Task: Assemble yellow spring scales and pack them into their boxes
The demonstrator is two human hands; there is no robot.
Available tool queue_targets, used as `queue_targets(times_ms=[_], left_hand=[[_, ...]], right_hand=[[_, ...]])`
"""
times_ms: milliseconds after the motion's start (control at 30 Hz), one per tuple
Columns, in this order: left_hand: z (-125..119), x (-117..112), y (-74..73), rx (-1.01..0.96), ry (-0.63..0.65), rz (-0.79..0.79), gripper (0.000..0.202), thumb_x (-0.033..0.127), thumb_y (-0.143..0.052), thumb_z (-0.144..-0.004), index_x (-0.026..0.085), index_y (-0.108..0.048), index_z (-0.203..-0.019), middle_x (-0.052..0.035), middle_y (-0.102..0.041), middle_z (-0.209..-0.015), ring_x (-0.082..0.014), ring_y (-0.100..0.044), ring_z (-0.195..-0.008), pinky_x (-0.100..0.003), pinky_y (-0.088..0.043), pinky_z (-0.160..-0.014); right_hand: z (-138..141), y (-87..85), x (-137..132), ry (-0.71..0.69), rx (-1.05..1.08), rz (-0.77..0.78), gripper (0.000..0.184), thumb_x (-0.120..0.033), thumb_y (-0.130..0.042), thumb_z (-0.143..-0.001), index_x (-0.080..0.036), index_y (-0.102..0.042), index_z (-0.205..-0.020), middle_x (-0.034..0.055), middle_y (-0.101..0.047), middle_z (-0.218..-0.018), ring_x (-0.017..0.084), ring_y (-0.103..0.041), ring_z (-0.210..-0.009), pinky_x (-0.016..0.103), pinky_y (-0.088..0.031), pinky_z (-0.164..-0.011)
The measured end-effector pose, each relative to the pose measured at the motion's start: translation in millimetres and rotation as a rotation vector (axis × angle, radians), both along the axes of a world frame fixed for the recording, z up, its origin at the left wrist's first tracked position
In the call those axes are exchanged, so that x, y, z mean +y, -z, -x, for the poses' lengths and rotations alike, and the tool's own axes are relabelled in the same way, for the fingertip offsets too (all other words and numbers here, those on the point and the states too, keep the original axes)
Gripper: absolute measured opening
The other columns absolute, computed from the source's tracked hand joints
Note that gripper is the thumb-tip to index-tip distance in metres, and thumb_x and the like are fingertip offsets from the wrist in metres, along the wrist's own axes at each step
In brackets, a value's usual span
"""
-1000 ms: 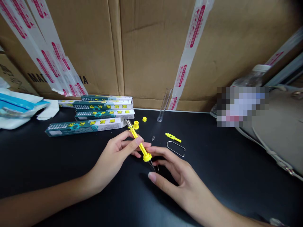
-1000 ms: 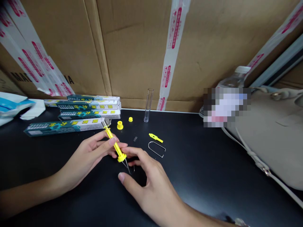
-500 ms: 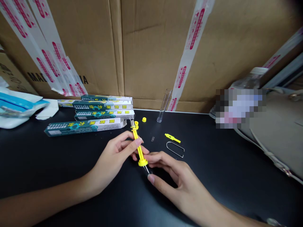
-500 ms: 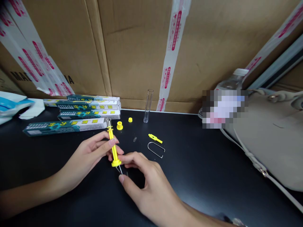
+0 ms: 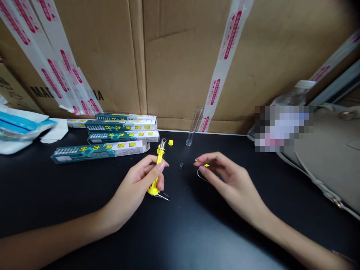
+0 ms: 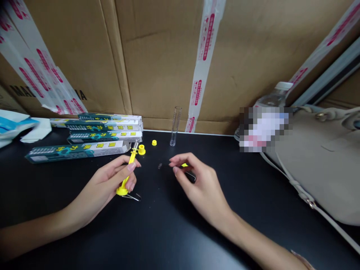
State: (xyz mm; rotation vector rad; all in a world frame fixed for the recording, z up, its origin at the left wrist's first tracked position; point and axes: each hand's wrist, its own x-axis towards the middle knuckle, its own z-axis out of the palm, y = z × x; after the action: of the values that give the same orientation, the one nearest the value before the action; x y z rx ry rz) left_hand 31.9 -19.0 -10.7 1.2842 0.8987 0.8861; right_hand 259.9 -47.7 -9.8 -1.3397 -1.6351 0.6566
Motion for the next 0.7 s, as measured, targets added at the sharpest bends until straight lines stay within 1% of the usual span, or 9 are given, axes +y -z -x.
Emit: queue_targets(times_ms=[100, 200, 333, 400, 467, 533, 600, 667, 700], left_hand=[[1.5, -0.8, -0.6, 0.042, 0.037, -0.004, 0.028, 0.043, -0.054, -0.097, 0.021, -0.057, -0.114, 0.0062, -0.052, -0.061, -0.0104, -0.045, -0.059, -0.025, -0.032, -0.057], [1.9, -2.6, -4.6, 0.078, 0.062, 0.002, 0.034, 0.043, -0.054, -0.096, 0.020, -0.055, -0.121, 0.0067, -0.052, -0.060, -0.0103, -0.046, -0.057, -0.024, -0.034, -0.058], [1.8, -4.1, -8.2, 0.077, 0.094, 0.024, 0.037, 0.043, -0.058, -0.094, 0.018, -0.054, -0.121, 0.0055, -0.058, -0.059, -0.0100, -0.049, -0.055, -0.024, -0.038, -0.057], [2.2, -4.3, -8.3, 0.063, 0.114, 0.043, 0.033, 0.042, -0.058, -0.094, 0.018, -0.054, -0.116, 0.0055, -0.059, -0.056, -0.0092, -0.049, -0.051, -0.022, -0.037, -0.053], [2.8, -4.1, -8.4, 0.045, 0.150, 0.061, 0.026, 0.039, -0.058, -0.093, 0.018, -0.055, -0.108, 0.0056, -0.058, -0.053, -0.0086, -0.048, -0.047, -0.021, -0.035, -0.049], [2.7, -3.9, -9.3, 0.037, 0.182, 0.058, 0.020, 0.035, -0.058, -0.091, 0.017, -0.056, -0.099, 0.0050, -0.058, -0.054, -0.0086, -0.049, -0.048, -0.020, -0.036, -0.049], [1.7, -3.8, -10.8, 0.059, 0.199, 0.047, 0.016, 0.031, -0.059, -0.088, 0.016, -0.056, -0.092, 0.0044, -0.058, -0.058, -0.0089, -0.051, -0.052, -0.020, -0.039, -0.052], [0.2, -4.6, -12.1, 0.107, 0.192, 0.020, 0.014, 0.030, -0.059, -0.085, 0.016, -0.056, -0.087, 0.0054, -0.054, -0.060, -0.0084, -0.049, -0.054, -0.020, -0.038, -0.053], [-0.4, -5.3, -12.4, 0.138, 0.182, -0.008, 0.013, 0.029, -0.058, -0.085, 0.016, -0.057, -0.085, 0.0061, -0.051, -0.059, -0.0080, -0.047, -0.054, -0.020, -0.036, -0.053]], right_hand=[[-18.2, 0.7, 16.9, 0.142, -0.333, -0.057, 0.022, -0.034, -0.059, -0.093, -0.021, -0.070, -0.107, 0.0081, -0.072, -0.101, 0.023, -0.066, -0.085, 0.039, -0.052, -0.079], [-26.6, 3.4, 26.5, 0.144, -0.416, -0.045, 0.025, -0.038, -0.067, -0.088, -0.022, -0.076, -0.105, 0.0092, -0.072, -0.098, 0.025, -0.064, -0.080, 0.040, -0.051, -0.074], [-26.3, 5.0, 29.2, 0.115, -0.399, -0.045, 0.022, -0.041, -0.071, -0.085, -0.022, -0.080, -0.093, 0.0090, -0.073, -0.096, 0.021, -0.063, -0.072, 0.036, -0.050, -0.067], [-24.9, 4.8, 29.0, 0.114, -0.374, -0.050, 0.019, -0.039, -0.072, -0.085, -0.022, -0.080, -0.085, 0.0072, -0.074, -0.089, 0.021, -0.063, -0.071, 0.034, -0.050, -0.065], [-23.2, 4.9, 28.2, 0.138, -0.335, -0.065, 0.018, -0.039, -0.072, -0.085, -0.022, -0.078, -0.082, 0.0054, -0.074, -0.083, 0.021, -0.064, -0.071, 0.034, -0.049, -0.067], [-19.5, 5.6, 25.8, 0.176, -0.275, -0.096, 0.021, -0.042, -0.070, -0.086, -0.021, -0.075, -0.085, 0.0048, -0.074, -0.082, 0.021, -0.065, -0.073, 0.034, -0.050, -0.070], [-12.3, 6.7, 20.4, 0.196, -0.207, -0.137, 0.024, -0.044, -0.065, -0.091, -0.021, -0.070, -0.089, 0.0049, -0.074, -0.087, 0.021, -0.066, -0.077, 0.034, -0.051, -0.073], [-1.4, 7.8, 11.8, 0.156, -0.109, -0.164, 0.022, -0.043, -0.061, -0.094, -0.021, -0.064, -0.094, 0.0036, -0.072, -0.089, 0.018, -0.067, -0.078, 0.031, -0.053, -0.074], [4.9, 8.0, 6.7, 0.098, -0.008, -0.154, 0.018, -0.040, -0.060, -0.095, -0.022, -0.062, -0.097, 0.0025, -0.072, -0.086, 0.017, -0.067, -0.075, 0.029, -0.053, -0.071]])
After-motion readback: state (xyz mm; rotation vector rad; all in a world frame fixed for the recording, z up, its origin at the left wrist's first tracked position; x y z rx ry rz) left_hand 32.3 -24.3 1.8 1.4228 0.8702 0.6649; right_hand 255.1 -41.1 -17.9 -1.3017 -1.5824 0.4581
